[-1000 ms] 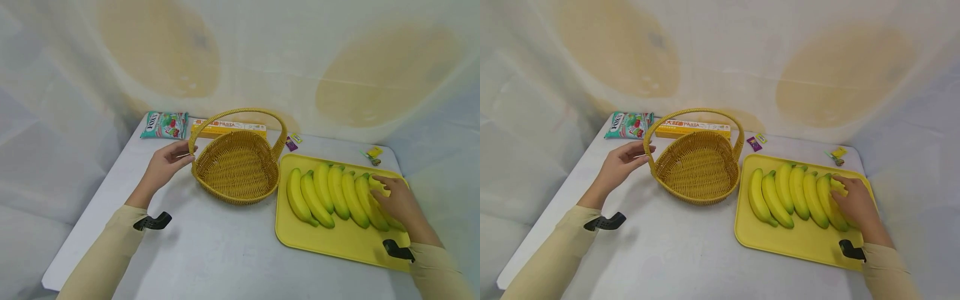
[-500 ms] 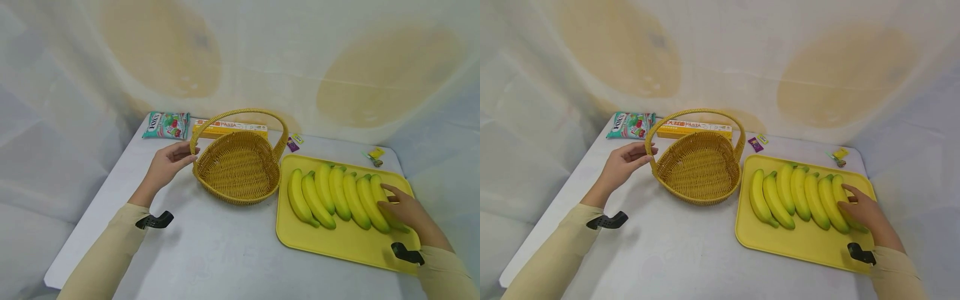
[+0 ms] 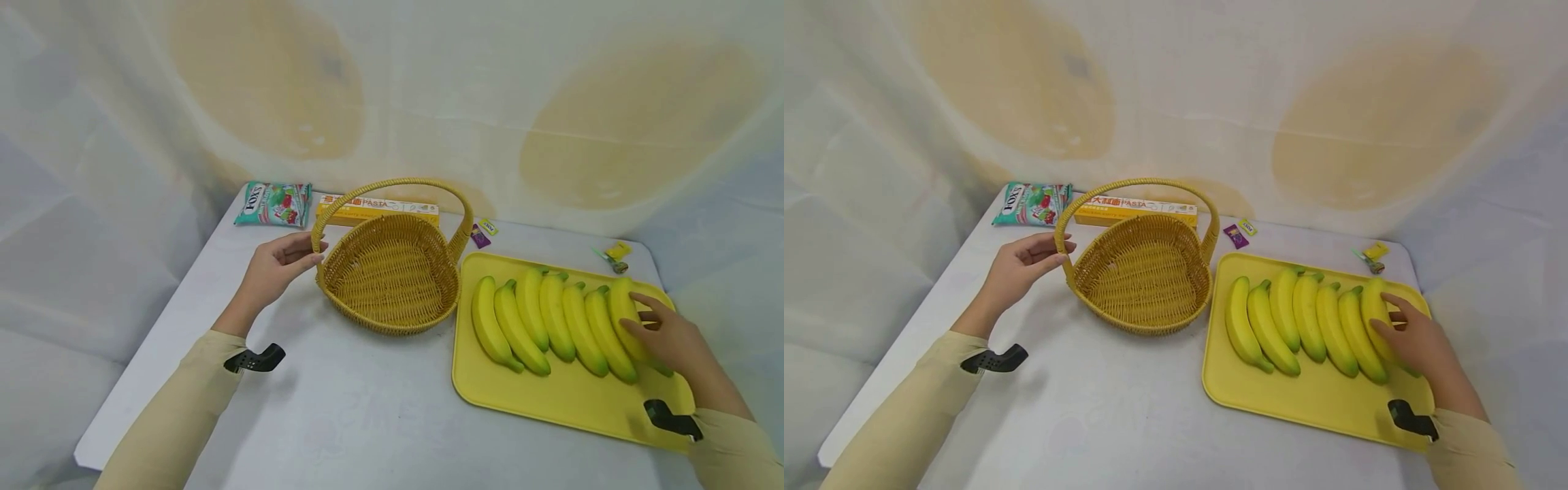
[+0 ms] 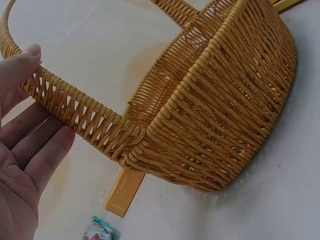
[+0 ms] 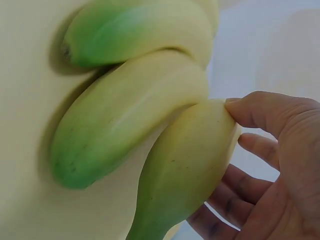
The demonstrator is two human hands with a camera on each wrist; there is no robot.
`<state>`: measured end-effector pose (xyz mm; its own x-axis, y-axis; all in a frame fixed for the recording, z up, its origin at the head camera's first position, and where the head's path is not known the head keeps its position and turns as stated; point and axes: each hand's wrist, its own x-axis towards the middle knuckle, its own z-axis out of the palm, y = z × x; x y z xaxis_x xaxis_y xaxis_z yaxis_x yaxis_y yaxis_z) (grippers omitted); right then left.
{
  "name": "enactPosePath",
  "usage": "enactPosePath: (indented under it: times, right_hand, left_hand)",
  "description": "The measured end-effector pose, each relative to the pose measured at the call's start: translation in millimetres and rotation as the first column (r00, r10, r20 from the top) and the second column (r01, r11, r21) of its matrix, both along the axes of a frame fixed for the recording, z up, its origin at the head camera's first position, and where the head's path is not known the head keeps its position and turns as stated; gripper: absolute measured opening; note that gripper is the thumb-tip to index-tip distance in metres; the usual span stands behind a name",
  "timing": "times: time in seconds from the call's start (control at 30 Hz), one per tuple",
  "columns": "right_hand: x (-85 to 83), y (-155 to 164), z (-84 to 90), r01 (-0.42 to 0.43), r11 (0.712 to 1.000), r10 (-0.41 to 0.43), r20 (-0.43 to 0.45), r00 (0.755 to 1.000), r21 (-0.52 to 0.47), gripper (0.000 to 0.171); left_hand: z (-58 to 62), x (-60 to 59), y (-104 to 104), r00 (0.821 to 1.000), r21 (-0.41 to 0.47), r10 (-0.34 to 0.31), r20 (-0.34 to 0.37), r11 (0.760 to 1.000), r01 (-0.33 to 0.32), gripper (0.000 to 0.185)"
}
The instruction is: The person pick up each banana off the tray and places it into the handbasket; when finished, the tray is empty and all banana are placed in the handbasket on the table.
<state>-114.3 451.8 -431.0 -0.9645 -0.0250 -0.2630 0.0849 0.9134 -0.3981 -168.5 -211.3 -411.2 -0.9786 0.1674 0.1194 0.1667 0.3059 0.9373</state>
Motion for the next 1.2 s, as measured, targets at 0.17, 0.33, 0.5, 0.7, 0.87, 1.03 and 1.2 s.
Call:
enactPosePath:
  times: [0.17, 0.33, 0.5, 0.7, 0.87, 1.03, 1.2]
  right_hand:
    - [-0.8, -21, 9.8, -0.044, 0.999, 0.043, -0.049, 0.998, -0.026, 0.075]
    - [0.0, -48, 19.1, -0.099, 0.994, 0.094, -0.086, 0.992, -0.055, 0.071]
    - [2.2, -77, 29.1, -0.150, 0.985, 0.142, -0.095, 0.985, -0.086, 0.069]
    - [0.1, -106, 37.2, -0.221, 0.970, 0.211, -0.109, 0.971, -0.096, 0.067]
    - [-1.2, -130, 45.4, -0.279, 0.953, 0.263, -0.132, 0.956, -0.120, 0.064]
    - [-2.4, -153, 54.5, -0.338, 0.928, 0.319, -0.137, 0.938, -0.155, 0.060]
    - [-6.4, -176, 65.0, -0.405, 0.894, 0.385, -0.132, 0.913, -0.192, 0.057]
  left_hand:
    - [-0.5, 0.2, -1, 1.000, 0.010, 0.008, 0.005, 1.000, -0.008, 0.048]
    - [-1.2, 0.2, -1, 1.000, 0.004, 0.010, 0.005, 1.000, -0.010, 0.048]
    - [-1.8, -0.2, 0, 1.000, 0.006, 0.005, -0.002, 1.000, -0.005, 0.047]
    - [-1.7, -0.2, 0, 1.000, 0.020, 0.000, -0.006, 1.000, 0.000, 0.047]
    - [-1.7, 0.1, 1, 1.000, 0.021, 0.009, -0.010, 1.000, -0.009, 0.046]
    - [-2.3, -0.2, 1, 1.000, 0.022, 0.006, -0.018, 1.000, -0.006, 0.045]
    - [-1.6, -0.3, 1, 1.000, 0.019, 0.007, -0.021, 1.000, -0.007, 0.045]
